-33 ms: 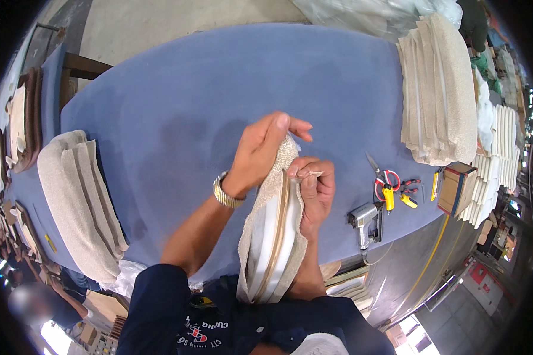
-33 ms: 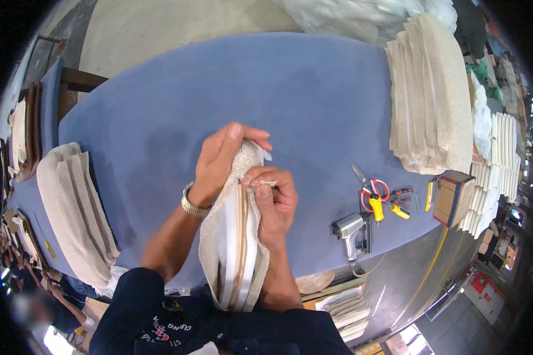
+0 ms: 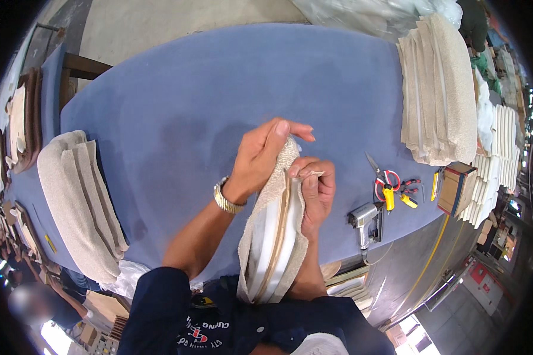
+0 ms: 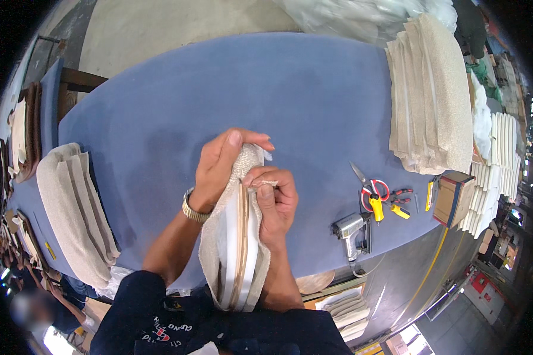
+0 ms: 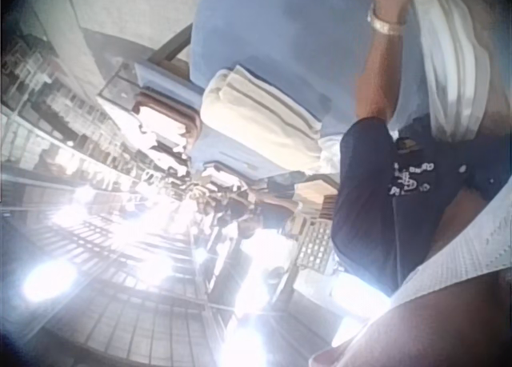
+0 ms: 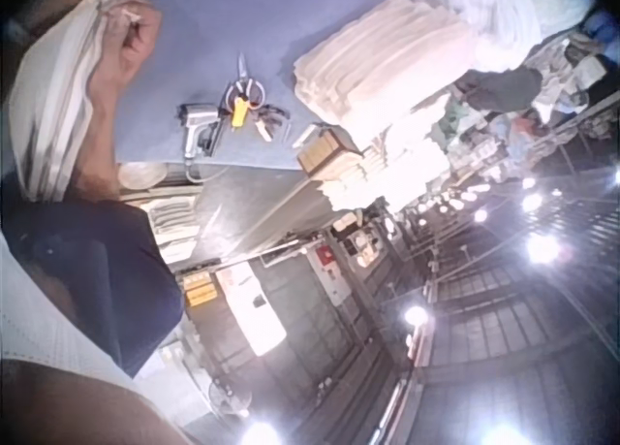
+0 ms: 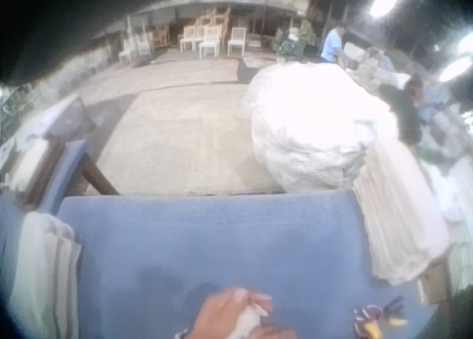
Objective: The person wraps a foam cushion with fabric, folds the edges, and uses a staple gun to secure the fabric. They trim excess fabric with a utility knife and repeat the process on another cushion, stacking finished items on the table.
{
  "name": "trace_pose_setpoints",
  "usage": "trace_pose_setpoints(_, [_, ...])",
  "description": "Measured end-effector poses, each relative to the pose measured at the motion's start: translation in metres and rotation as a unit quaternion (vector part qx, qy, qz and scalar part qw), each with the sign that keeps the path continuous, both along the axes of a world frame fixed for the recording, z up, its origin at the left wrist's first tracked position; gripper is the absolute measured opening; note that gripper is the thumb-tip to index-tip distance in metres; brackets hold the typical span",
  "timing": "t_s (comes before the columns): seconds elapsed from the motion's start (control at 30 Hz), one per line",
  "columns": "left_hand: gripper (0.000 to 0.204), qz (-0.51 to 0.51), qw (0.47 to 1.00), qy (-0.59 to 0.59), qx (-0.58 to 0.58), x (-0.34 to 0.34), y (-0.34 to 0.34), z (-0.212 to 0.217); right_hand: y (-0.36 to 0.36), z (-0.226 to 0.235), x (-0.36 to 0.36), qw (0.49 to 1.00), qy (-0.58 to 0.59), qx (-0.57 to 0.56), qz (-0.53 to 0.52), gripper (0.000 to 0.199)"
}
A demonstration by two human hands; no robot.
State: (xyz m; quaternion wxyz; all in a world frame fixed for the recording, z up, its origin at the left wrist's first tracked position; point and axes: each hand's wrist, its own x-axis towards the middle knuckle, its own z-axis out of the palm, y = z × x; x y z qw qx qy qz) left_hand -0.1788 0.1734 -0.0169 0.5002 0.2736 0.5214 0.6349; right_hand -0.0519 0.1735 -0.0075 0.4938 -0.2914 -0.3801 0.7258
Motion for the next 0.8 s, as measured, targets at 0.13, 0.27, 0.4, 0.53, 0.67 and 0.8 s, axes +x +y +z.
trace_pose_setpoints(0.13, [0.039,0.022,0.989,0.089,0.116,0.004,-0.01,-0.01,0.002,-0.001,-0.002,0.999,-0.019,0.035,-0.001,0.016])
trace_pose_setpoints(0.27, [0.037,0.006,0.984,0.118,0.133,0.0,-0.015,-0.014,0.005,-0.005,-0.002,0.996,-0.037,0.083,0.006,0.015])
trace_pose_setpoints(0.4, [0.037,0.017,0.978,0.16,0.132,0.003,-0.02,-0.014,0.003,-0.006,-0.004,0.994,-0.051,0.096,-0.014,0.015])
trace_pose_setpoints(0.53, [0.041,0.004,0.983,0.142,0.113,0.005,-0.025,-0.011,0.002,-0.011,-0.001,0.993,-0.046,0.099,-0.036,0.014])
trace_pose_setpoints(0.67, [0.046,0.0,0.986,0.119,0.12,0.004,-0.024,-0.009,0.002,-0.014,0.0,0.996,-0.015,0.08,-0.039,0.013])
trace_pose_setpoints(0.8, [0.049,-0.005,0.985,0.13,0.109,0.0,-0.023,-0.007,0.006,-0.01,0.014,0.994,-0.053,0.091,-0.003,0.019])
